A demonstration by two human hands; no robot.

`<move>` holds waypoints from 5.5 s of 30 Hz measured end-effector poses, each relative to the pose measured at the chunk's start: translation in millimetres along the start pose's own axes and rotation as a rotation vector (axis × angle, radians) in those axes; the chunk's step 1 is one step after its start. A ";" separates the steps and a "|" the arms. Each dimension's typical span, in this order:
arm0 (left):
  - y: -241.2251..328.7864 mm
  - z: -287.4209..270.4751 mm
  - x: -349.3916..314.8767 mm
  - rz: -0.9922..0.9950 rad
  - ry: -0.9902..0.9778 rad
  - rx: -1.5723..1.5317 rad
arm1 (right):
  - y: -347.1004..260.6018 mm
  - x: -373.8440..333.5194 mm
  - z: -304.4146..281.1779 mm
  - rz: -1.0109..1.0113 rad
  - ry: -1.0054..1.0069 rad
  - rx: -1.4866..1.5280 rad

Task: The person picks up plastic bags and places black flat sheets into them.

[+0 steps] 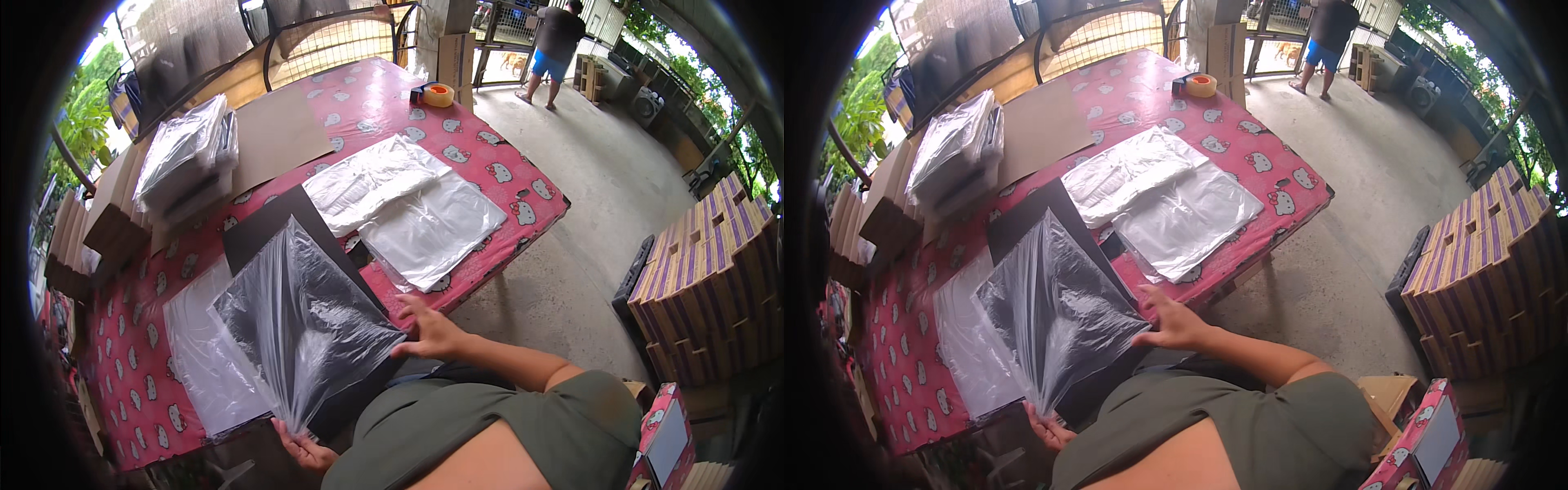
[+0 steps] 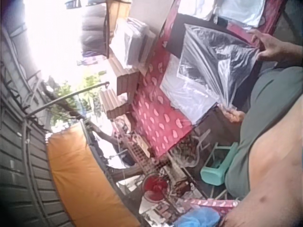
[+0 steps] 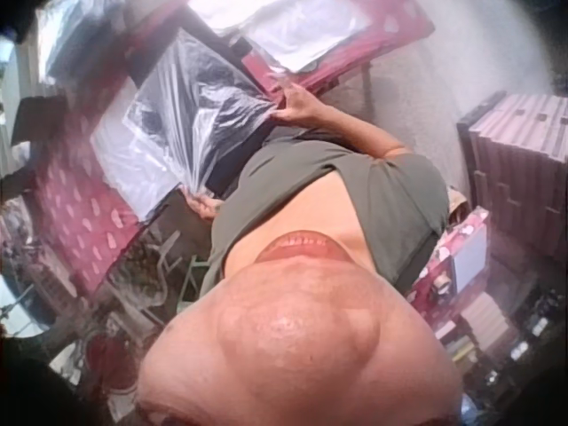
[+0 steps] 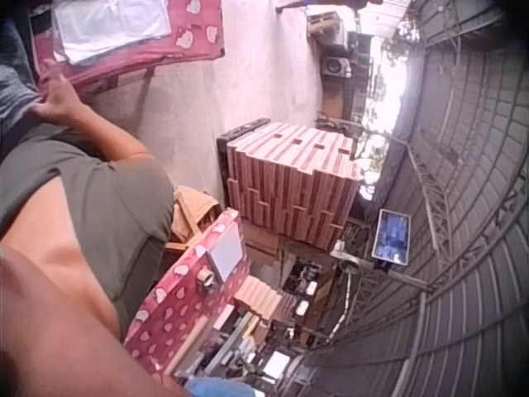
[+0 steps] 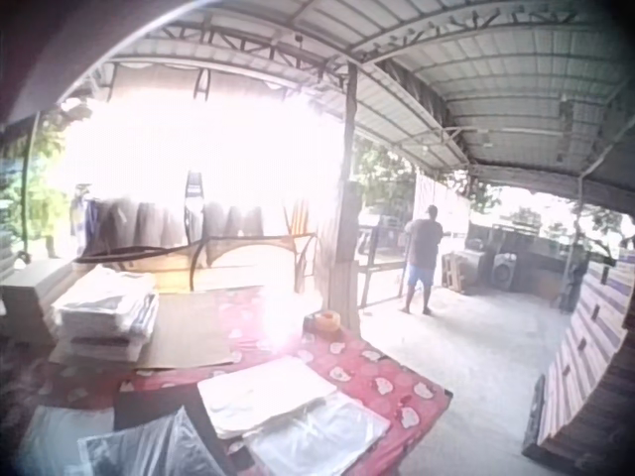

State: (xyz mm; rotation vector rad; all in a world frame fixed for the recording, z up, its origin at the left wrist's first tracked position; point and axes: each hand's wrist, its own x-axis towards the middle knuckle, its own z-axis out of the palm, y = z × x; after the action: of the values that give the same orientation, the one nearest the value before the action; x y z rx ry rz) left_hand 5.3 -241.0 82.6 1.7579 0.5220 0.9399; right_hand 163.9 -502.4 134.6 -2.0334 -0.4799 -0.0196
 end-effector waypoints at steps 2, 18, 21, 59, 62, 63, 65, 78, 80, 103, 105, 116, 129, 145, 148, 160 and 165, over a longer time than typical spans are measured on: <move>10.3 0.7 -1.5 -0.033 0.056 -0.060 | 0.5 9.7 6.3 0.009 -0.081 -0.015; -87.2 -64.3 -23.7 0.322 -0.106 0.413 | -10.1 5.0 -16.2 -0.022 -0.229 -0.113; -50.1 -57.1 -4.9 0.510 -0.163 0.491 | 6.0 12.8 11.9 -0.096 -0.120 -0.156; -6.6 -43.9 35.7 -0.516 0.083 -0.409 | -6.7 22.4 44.5 0.479 -0.786 0.737; 1.5 -55.3 56.8 -0.469 0.169 -0.385 | -25.8 39.1 64.3 0.410 -0.808 0.799; -11.9 -69.6 65.7 -0.450 0.180 -0.322 | -33.1 45.9 72.6 0.364 -0.811 0.794; -32.8 -90.2 81.1 -0.399 0.271 -0.316 | -46.0 57.0 97.6 0.364 -0.789 0.798; -117.0 -193.5 193.0 -0.432 0.174 0.109 | -95.6 102.8 233.5 0.246 -0.681 0.552; -130.4 -192.9 191.7 -0.413 0.168 0.228 | -96.1 98.8 230.3 0.184 -0.771 0.426; -225.2 -159.1 157.8 0.106 0.735 0.784 | -91.6 86.2 93.3 -0.295 -0.660 -0.054; -231.0 -161.4 163.3 0.136 0.748 0.762 | -50.9 98.4 63.7 -0.323 -0.432 -0.036; -213.8 -153.8 185.9 -0.033 0.757 0.983 | 106.7 103.8 -61.4 0.101 0.236 -0.488; -185.4 -170.2 185.9 -0.001 0.868 0.384 | 127.4 84.1 -51.3 0.333 0.140 -0.378; -71.0 -95.6 183.4 -0.102 0.588 -0.012 | 79.1 56.8 -49.5 0.344 0.146 -0.377; -38.8 -30.1 180.1 -0.198 0.413 -0.080 | 97.2 76.5 -59.0 0.322 0.190 -0.446; -13.4 22.3 166.1 -0.313 0.101 -0.323 | 165.5 105.5 -77.7 0.165 0.235 -0.308; -12.3 21.7 167.3 -0.357 0.094 -0.344 | 152.1 123.1 -94.1 0.355 0.336 0.075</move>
State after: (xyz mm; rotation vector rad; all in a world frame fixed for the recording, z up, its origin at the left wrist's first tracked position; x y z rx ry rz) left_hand 124.0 -128.5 126.0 1.2656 0.6659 0.8056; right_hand 346.9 -605.4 79.4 -1.9646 0.0910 -0.1229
